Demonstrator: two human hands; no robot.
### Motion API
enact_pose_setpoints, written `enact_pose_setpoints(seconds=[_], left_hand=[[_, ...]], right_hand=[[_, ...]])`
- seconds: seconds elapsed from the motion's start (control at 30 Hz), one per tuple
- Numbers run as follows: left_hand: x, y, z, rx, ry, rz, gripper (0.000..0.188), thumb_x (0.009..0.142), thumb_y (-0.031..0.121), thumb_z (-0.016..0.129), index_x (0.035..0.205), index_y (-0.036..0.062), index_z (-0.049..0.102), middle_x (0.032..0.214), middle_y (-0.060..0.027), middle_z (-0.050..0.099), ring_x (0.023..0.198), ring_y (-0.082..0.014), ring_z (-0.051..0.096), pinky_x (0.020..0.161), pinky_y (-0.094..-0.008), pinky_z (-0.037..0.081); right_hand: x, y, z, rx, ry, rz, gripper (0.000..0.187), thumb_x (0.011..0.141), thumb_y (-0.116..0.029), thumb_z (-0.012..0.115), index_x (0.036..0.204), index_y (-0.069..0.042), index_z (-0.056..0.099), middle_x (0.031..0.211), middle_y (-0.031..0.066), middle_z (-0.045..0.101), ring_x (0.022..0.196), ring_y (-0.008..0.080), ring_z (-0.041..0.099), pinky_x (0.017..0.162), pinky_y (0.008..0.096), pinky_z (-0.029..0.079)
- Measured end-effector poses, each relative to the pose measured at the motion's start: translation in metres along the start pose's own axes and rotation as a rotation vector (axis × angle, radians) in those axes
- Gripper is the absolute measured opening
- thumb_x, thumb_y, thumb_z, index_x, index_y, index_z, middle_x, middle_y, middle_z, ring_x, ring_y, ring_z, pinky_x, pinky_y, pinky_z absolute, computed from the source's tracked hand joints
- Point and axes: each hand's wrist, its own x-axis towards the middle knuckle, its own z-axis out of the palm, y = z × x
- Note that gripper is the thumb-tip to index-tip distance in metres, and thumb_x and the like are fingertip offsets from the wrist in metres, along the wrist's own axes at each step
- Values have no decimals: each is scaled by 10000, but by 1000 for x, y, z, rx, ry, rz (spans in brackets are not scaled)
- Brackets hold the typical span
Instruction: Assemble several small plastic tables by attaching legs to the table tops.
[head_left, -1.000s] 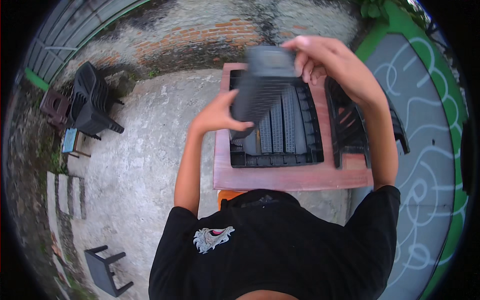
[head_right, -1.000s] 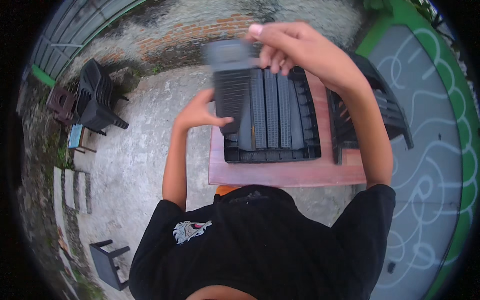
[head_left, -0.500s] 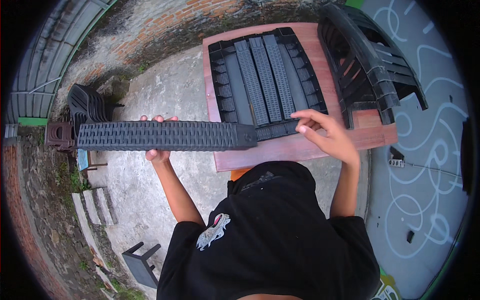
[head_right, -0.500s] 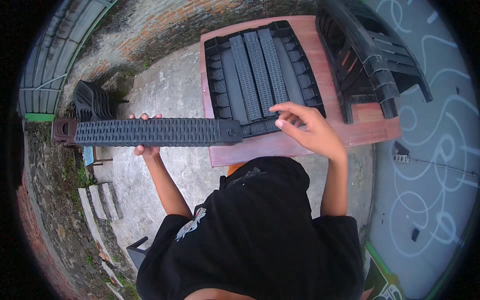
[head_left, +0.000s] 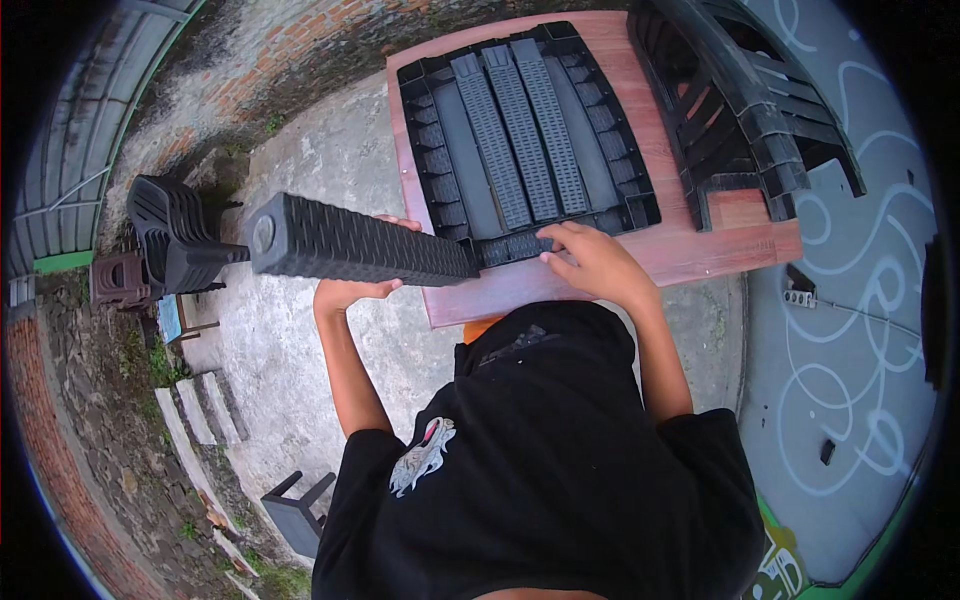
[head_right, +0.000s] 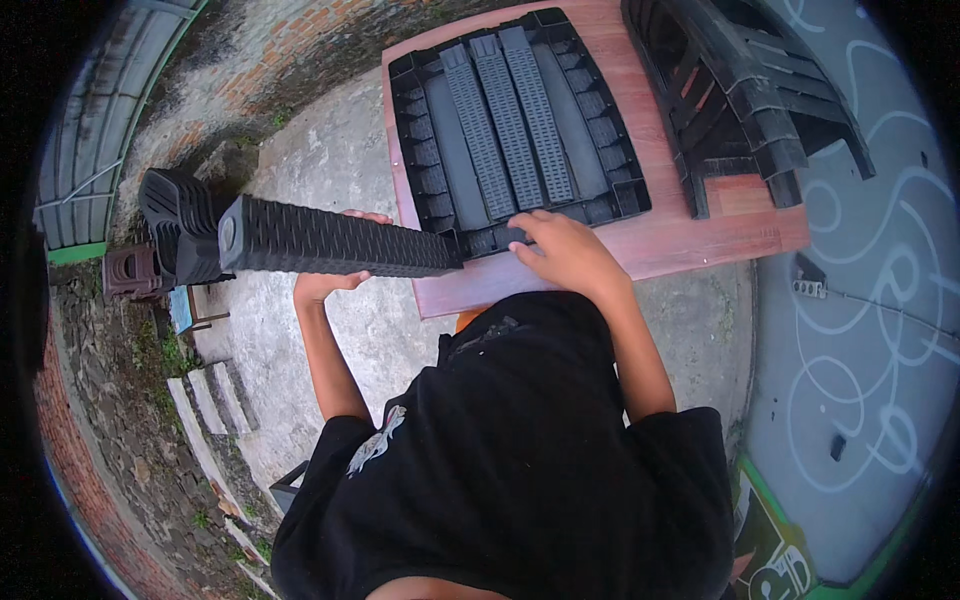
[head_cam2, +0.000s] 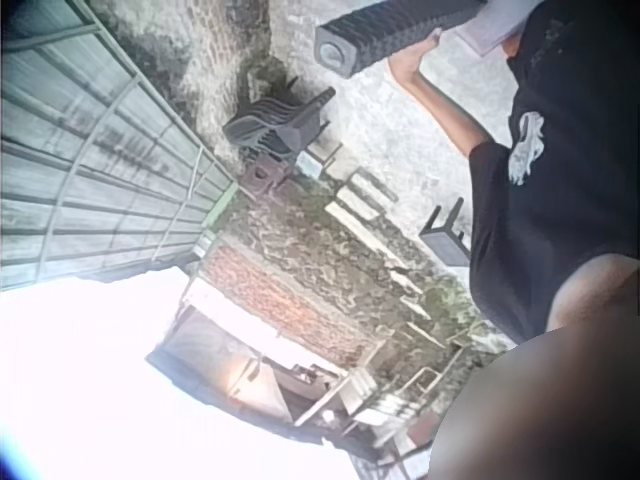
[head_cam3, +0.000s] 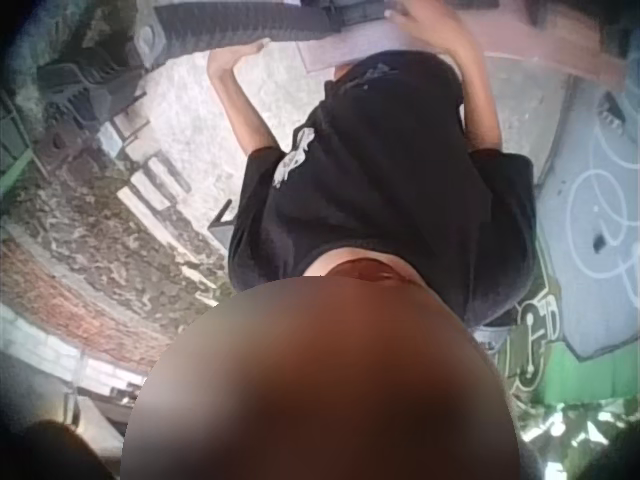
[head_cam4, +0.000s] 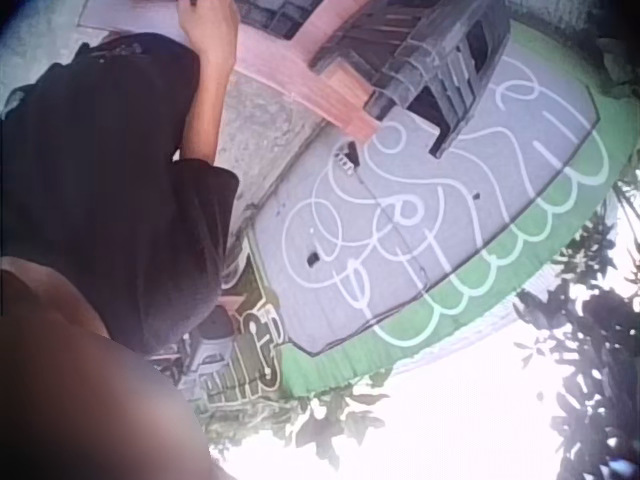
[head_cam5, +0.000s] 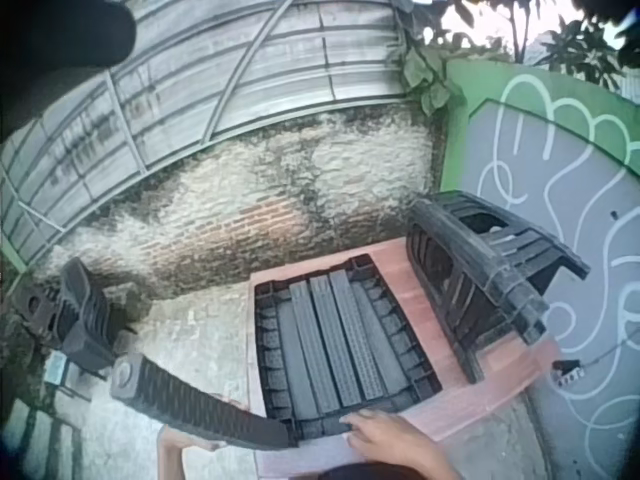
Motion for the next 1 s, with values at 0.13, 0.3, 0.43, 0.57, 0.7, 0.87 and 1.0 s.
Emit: enact_pose_setpoints(seconds=[0.13, 0.3, 0.43, 0.57, 0.7, 0.87, 1.0], left_hand=[[3, 1, 3, -65, 33, 27, 660, 563, 51, 751, 1187, 17, 539, 1218, -128, 595, 1149, -249, 552, 1013, -385, 422], [5, -2, -2, -49, 17, 5, 709, 555, 6, 739, 1219, 25, 490, 1232, -141, 590, 1175, -264, 538, 1026, -411, 417], [4, -4, -1, -97, 37, -18, 724, 559, -18, 734, 1230, 18, 466, 1233, -140, 589, 1192, -264, 528, 1041, -407, 403], [16, -5, -6, 103, -59, -26, 758, 580, 62, 765, 1268, 39, 447, 1256, -159, 552, 1210, -295, 514, 1050, -441, 395], [17, -6, -6, 83, -30, -45, 763, 579, 54, 751, 1280, 37, 449, 1270, -155, 547, 1223, -282, 502, 1059, -436, 382], [6, 2, 0, 100, 72, -37, 841, 598, 80, 759, 1344, 39, 373, 1272, -165, 537, 1232, -292, 494, 1054, -442, 386], [7, 21, 36, -63, 321, 225, 868, 612, 38, 770, 1365, 19, 339, 1239, -144, 546, 1185, -245, 520, 1011, -395, 426]], right_hand=[[15, -7, 8, 90, -118, 9, 355, 867, -234, 601, 1168, -47, 577, 1024, 157, 625, 975, 335, 600, 860, 425, 468], [41, -19, 16, 43, -82, -220, 438, 840, -185, 629, 1250, -61, 535, 1137, 148, 574, 1085, 326, 537, 938, 410, 423], [73, -24, 26, 267, -135, -383, 657, 786, -169, 696, 1374, -84, 417, 1253, 161, 511, 1196, 324, 472, 1004, 392, 380], [102, -15, 62, 211, -237, -464, 902, 701, -230, 782, 1438, -59, 289, 1337, 200, 459, 1262, 344, 434, 1034, 417, 358], [112, -20, 91, 317, -348, -406, 943, 678, -203, 777, 1433, -39, 238, 1313, 239, 480, 1214, 371, 486, 1003, 425, 391], [116, -21, 97, 315, -362, -362, 844, 697, -159, 744, 1384, -41, 268, 1265, 234, 503, 1155, 391, 521, 946, 425, 433], [110, -19, 104, 373, -339, -380, 781, 698, -146, 746, 1339, -53, 311, 1215, 214, 518, 1141, 385, 528, 929, 429, 439]])
